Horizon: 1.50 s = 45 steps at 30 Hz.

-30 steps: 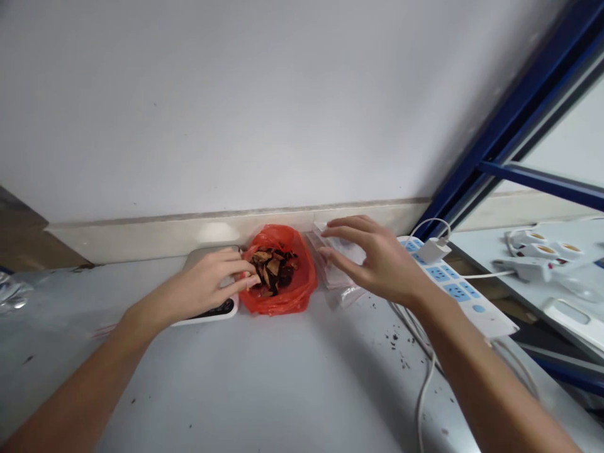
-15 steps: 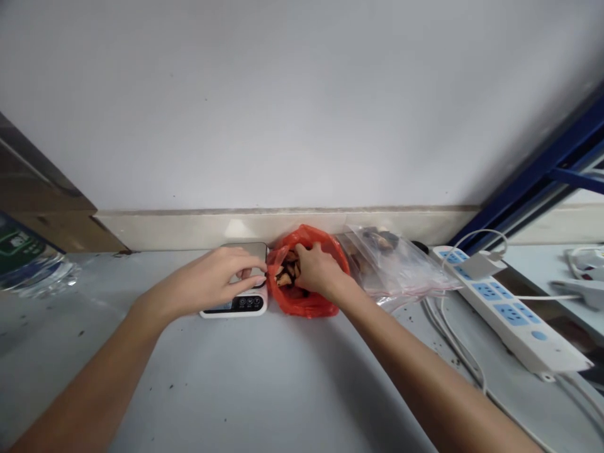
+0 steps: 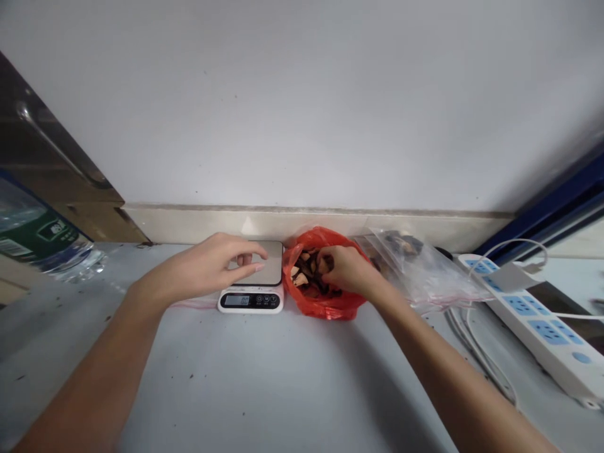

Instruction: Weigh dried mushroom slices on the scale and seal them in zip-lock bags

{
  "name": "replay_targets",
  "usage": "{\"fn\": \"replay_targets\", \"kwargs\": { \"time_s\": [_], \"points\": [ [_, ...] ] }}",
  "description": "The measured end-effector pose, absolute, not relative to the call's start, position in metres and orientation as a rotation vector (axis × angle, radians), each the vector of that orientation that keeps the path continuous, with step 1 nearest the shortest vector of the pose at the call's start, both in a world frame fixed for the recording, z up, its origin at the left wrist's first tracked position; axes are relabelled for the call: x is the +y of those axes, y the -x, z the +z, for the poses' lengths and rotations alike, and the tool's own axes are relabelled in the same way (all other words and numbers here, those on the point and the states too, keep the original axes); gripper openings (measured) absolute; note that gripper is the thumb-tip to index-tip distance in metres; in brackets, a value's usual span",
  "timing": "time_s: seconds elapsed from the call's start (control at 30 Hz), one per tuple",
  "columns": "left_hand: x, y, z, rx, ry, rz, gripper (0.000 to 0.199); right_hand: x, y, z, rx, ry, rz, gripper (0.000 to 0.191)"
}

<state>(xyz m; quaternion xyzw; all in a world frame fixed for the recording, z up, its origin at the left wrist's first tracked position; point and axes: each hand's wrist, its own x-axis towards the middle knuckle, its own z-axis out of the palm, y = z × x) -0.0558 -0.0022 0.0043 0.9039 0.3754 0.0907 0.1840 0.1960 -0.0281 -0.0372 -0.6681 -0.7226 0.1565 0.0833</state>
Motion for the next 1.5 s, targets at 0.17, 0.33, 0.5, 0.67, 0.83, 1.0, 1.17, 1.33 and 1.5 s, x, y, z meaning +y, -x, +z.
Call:
{"fn": "replay_targets", "kwargs": {
  "time_s": [0.17, 0.33, 0.5, 0.67, 0.83, 1.0, 1.17, 1.33, 1.5],
  "points": [
    [0.004, 0.079, 0.01, 1.138, -2.521, 0.226, 0.034, -0.028, -0.21, -0.006, -2.14, 1.895, 0.577, 0.005],
    [0.011, 0.104, 0.009, 1.295, -2.433, -0.002, 0.044, -0.02, -0.174, 0.017, -2.068, 1.706, 0.675, 0.005],
    [0.013, 0.115, 0.009, 1.47, -2.257, -0.196, 0.05, 0.002, -0.11, 0.005, -2.189, 1.777, 0.71, 0.019],
    [0.01, 0.115, 0.014, 1.456, -2.265, -0.157, 0.056, 0.019, -0.078, -0.012, -2.32, 1.887, 0.707, 0.027],
    [0.01, 0.116, 0.021, 1.519, -2.135, -0.307, 0.052, 0.019, -0.078, -0.016, -2.289, 1.926, 0.709, 0.03],
    [0.019, 0.119, 0.011, 1.562, -2.04, -0.55, 0.038, 0.011, -0.092, -0.015, -2.144, 1.983, 0.633, 0.046],
    [0.03, 0.119, -0.011, 1.59, -1.971, -0.659, 0.037, -0.003, -0.111, -0.006, -1.95, 1.983, 0.689, 0.025],
    [0.034, 0.116, -0.022, 1.57, -1.96, -0.657, 0.038, -0.015, -0.133, 0.006, -2.044, 2.088, 0.685, 0.011],
    [0.032, 0.114, -0.019, 1.565, -1.971, -0.598, 0.039, -0.018, -0.147, 0.004, -2.113, 2.352, 0.708, 0.012]
  ]
}}
